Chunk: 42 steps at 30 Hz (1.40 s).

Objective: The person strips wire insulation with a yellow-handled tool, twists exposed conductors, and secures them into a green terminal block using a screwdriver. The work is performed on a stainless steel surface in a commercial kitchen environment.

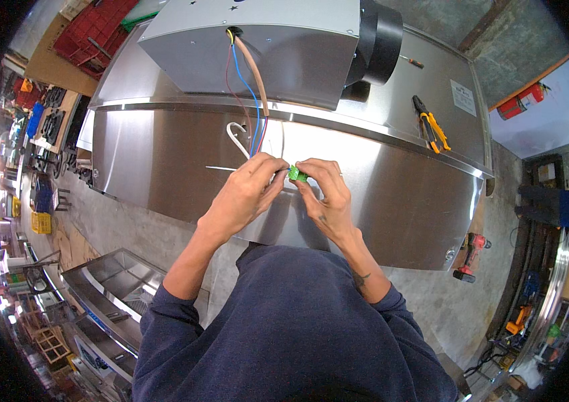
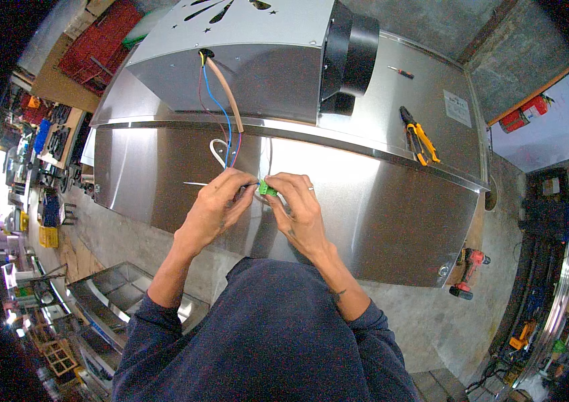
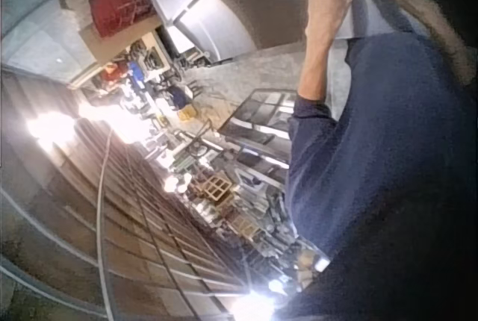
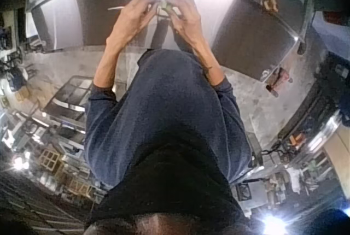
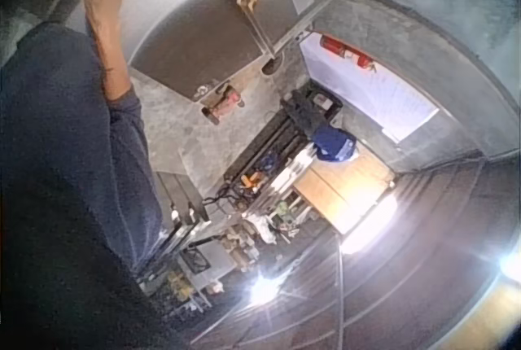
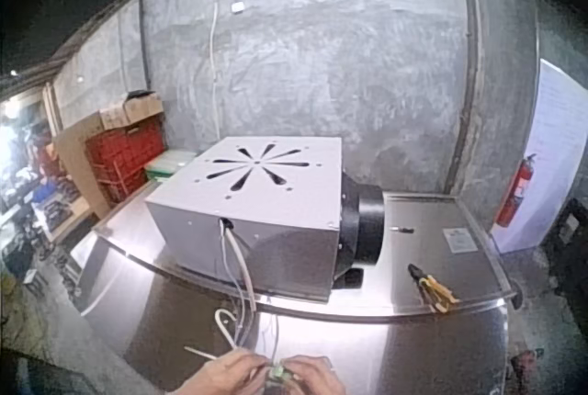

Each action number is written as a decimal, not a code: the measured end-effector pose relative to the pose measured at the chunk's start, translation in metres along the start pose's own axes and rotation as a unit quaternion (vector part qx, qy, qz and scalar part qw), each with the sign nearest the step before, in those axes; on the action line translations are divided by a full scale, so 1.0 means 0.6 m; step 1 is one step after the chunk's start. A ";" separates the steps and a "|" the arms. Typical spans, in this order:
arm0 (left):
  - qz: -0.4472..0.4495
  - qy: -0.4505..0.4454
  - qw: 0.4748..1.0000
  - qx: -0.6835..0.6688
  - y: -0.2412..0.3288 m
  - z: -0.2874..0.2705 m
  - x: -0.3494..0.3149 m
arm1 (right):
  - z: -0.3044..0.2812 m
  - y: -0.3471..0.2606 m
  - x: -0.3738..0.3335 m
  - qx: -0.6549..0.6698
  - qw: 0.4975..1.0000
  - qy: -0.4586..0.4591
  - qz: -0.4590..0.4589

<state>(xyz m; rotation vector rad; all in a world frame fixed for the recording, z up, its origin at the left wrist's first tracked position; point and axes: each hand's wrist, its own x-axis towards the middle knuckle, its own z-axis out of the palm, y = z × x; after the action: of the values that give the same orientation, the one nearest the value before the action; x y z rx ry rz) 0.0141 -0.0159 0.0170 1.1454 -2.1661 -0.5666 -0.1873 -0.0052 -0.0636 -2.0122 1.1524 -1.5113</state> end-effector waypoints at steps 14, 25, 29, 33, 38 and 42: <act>-0.002 0.000 1.000 -0.025 -0.018 0.009 -0.002 | -0.016 -0.003 0.012 0.022 0.998 -0.052 0.027; -0.127 -0.087 0.985 -0.074 -0.023 0.002 0.005 | -0.010 0.002 0.019 0.035 0.995 -0.078 0.049; -0.096 -0.085 0.987 -0.097 -0.020 0.007 0.006 | -0.007 -0.002 0.013 0.081 0.988 -0.084 0.104; -0.038 -0.089 0.992 -0.077 -0.025 0.012 0.010 | -0.012 -0.008 0.011 0.074 0.986 -0.079 0.127; -0.118 -0.108 0.981 -0.110 -0.025 0.020 0.006 | -0.054 -0.018 0.036 0.086 0.981 -0.165 0.062; -0.169 -0.129 0.971 -0.105 -0.021 0.013 0.010 | -0.152 0.068 0.071 -0.023 0.992 -0.091 0.087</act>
<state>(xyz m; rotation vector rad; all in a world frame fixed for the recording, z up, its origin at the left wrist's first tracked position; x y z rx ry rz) 0.0135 -0.0269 0.0055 1.3933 -2.0647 -1.1231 -0.2832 -0.0471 -0.0338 -1.9751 1.2592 -1.2021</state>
